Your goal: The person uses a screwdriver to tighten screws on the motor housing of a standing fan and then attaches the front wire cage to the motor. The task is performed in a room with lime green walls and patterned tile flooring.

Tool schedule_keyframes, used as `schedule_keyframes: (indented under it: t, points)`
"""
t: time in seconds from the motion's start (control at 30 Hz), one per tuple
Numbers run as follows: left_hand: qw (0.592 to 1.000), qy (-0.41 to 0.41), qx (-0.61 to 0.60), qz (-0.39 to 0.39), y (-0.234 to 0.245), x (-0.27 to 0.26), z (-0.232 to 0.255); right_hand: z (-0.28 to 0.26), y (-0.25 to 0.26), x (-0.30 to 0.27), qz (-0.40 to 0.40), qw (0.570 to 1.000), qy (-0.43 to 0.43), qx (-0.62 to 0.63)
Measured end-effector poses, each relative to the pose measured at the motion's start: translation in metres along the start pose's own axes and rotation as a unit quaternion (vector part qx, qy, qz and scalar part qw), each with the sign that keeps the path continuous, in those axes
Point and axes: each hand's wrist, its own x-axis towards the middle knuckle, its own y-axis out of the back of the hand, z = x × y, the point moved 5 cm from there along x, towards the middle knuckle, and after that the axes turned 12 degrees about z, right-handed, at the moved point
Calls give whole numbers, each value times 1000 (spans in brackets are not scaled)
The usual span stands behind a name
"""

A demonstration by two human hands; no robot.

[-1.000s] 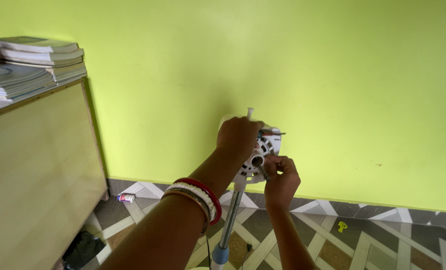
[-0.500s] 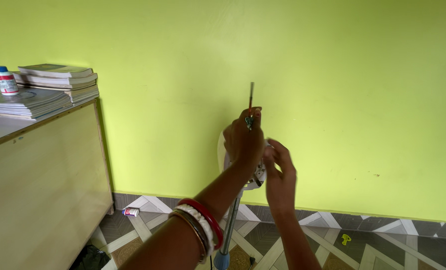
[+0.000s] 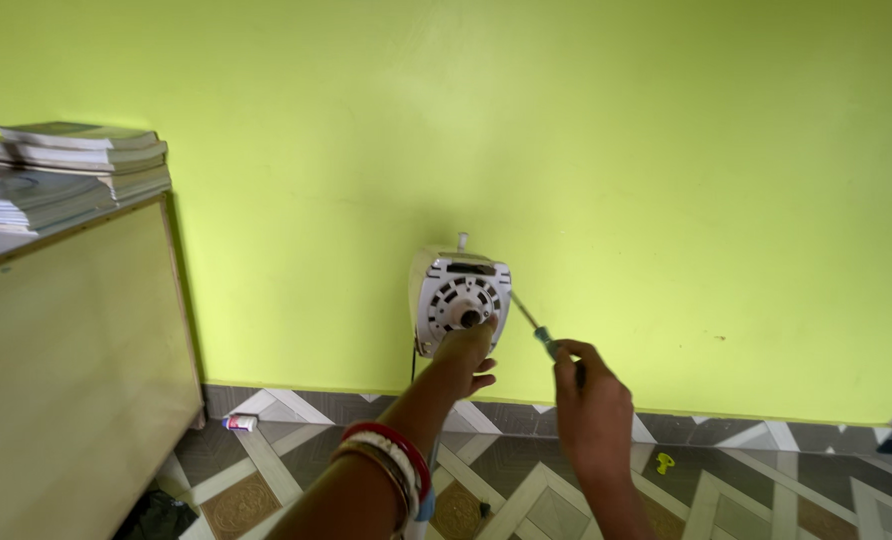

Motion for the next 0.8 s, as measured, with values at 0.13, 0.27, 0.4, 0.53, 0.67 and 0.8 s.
schedule_keyframes:
  t: [0.13,0.27,0.4,0.53,0.67,0.8]
  points:
    - [998,3,-45,-36,-15,41,-9,2,-9,-20,-6,997,54,-59]
    - [995,-66,79,-2,28,37,0,-12,-10,-31,-7,994,60,-96]
    - [983,-113,143,12,53,13,4,-27,-21,-45,4,993,67,-97]
    - [972,-146,180,33,50,-3,11,-36,-26,-49,86,985,130,-69]
    - [962,-163,215,43,45,-16,12,-36,-32,-48,132,976,157,-71]
    - [956,-173,232,50,42,-23,17,-35,-38,-45,124,978,149,-71]
